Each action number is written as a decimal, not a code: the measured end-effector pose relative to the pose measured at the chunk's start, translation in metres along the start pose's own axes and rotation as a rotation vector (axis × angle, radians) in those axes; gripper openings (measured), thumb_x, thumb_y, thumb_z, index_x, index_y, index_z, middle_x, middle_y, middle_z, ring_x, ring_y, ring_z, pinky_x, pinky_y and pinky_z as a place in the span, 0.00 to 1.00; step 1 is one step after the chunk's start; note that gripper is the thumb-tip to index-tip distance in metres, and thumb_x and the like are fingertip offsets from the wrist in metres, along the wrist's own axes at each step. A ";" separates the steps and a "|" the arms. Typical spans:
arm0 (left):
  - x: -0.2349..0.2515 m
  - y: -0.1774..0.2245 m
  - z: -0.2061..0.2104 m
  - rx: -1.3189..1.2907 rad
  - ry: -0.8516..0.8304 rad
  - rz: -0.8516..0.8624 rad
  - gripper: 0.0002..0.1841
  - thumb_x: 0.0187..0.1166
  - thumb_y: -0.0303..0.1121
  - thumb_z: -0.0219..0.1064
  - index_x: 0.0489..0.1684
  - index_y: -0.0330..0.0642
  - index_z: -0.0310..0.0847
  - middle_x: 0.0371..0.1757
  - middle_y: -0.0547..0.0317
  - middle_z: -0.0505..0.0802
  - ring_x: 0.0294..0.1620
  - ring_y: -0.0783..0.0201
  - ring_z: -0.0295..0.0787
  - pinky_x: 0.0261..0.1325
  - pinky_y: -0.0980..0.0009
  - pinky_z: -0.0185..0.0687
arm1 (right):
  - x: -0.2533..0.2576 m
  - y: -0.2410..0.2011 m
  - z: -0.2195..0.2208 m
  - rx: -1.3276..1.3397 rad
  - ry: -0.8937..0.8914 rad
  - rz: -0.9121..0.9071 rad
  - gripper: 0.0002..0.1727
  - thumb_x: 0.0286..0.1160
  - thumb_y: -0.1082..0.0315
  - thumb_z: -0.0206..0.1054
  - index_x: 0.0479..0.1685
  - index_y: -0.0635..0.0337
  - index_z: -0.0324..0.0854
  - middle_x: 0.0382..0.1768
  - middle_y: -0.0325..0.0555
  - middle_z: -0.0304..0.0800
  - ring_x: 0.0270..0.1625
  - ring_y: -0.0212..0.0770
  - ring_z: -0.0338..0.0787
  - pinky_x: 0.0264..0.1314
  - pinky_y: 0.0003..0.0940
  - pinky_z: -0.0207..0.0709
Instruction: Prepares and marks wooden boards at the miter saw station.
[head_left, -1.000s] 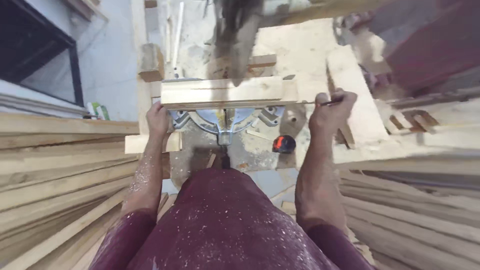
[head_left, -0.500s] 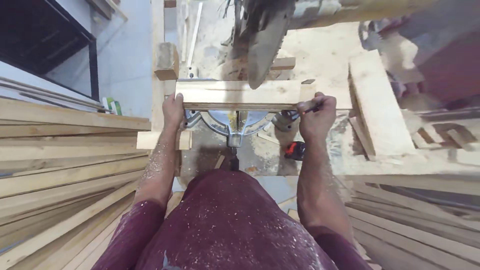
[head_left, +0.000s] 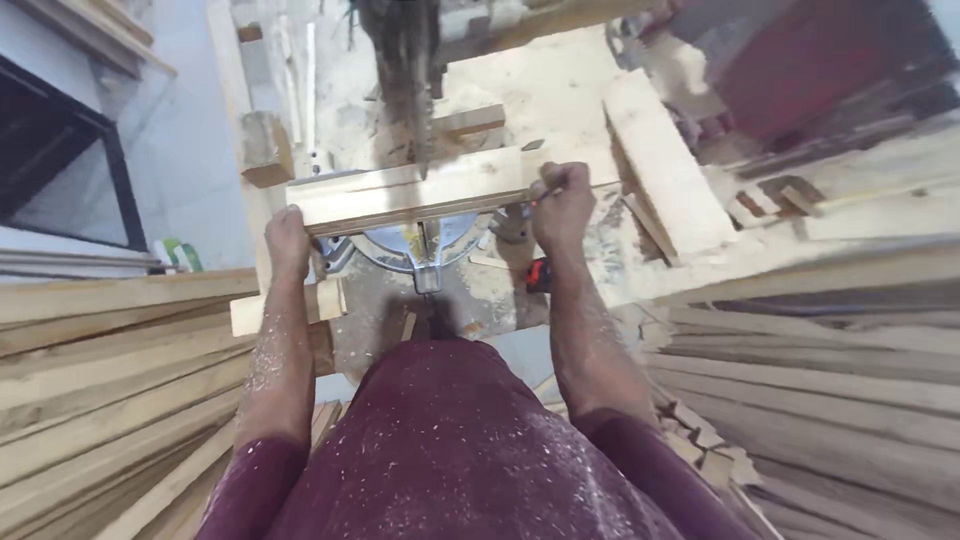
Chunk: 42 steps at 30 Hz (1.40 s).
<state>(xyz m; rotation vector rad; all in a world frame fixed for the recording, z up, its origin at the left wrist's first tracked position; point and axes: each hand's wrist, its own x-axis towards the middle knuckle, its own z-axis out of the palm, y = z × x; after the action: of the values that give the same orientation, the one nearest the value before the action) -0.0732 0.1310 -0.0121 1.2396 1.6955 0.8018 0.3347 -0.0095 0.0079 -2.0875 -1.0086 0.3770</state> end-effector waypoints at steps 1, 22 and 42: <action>0.000 -0.001 -0.001 -0.019 -0.011 0.003 0.23 0.92 0.47 0.50 0.58 0.38 0.85 0.51 0.47 0.93 0.52 0.56 0.93 0.59 0.51 0.90 | 0.001 -0.002 0.001 -0.014 -0.006 0.005 0.16 0.79 0.61 0.64 0.62 0.55 0.81 0.60 0.43 0.92 0.62 0.41 0.91 0.66 0.49 0.84; -0.002 0.000 0.004 -0.180 0.003 -0.007 0.19 0.92 0.41 0.50 0.49 0.39 0.84 0.45 0.52 0.93 0.46 0.59 0.92 0.52 0.54 0.90 | 0.011 0.007 0.005 0.016 0.021 0.168 0.19 0.76 0.62 0.66 0.65 0.54 0.80 0.48 0.47 0.92 0.50 0.45 0.92 0.55 0.52 0.85; -0.008 0.003 0.014 0.101 0.243 0.069 0.20 0.88 0.47 0.58 0.52 0.39 0.88 0.41 0.52 0.93 0.42 0.59 0.91 0.52 0.52 0.88 | 0.014 0.030 0.003 0.173 -0.007 0.039 0.23 0.73 0.60 0.73 0.65 0.60 0.79 0.53 0.49 0.89 0.50 0.39 0.89 0.56 0.40 0.84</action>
<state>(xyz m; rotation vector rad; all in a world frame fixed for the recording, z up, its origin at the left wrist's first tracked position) -0.0581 0.1241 -0.0127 1.3179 1.9163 0.9504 0.3581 -0.0089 -0.0154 -1.9533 -0.9069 0.4753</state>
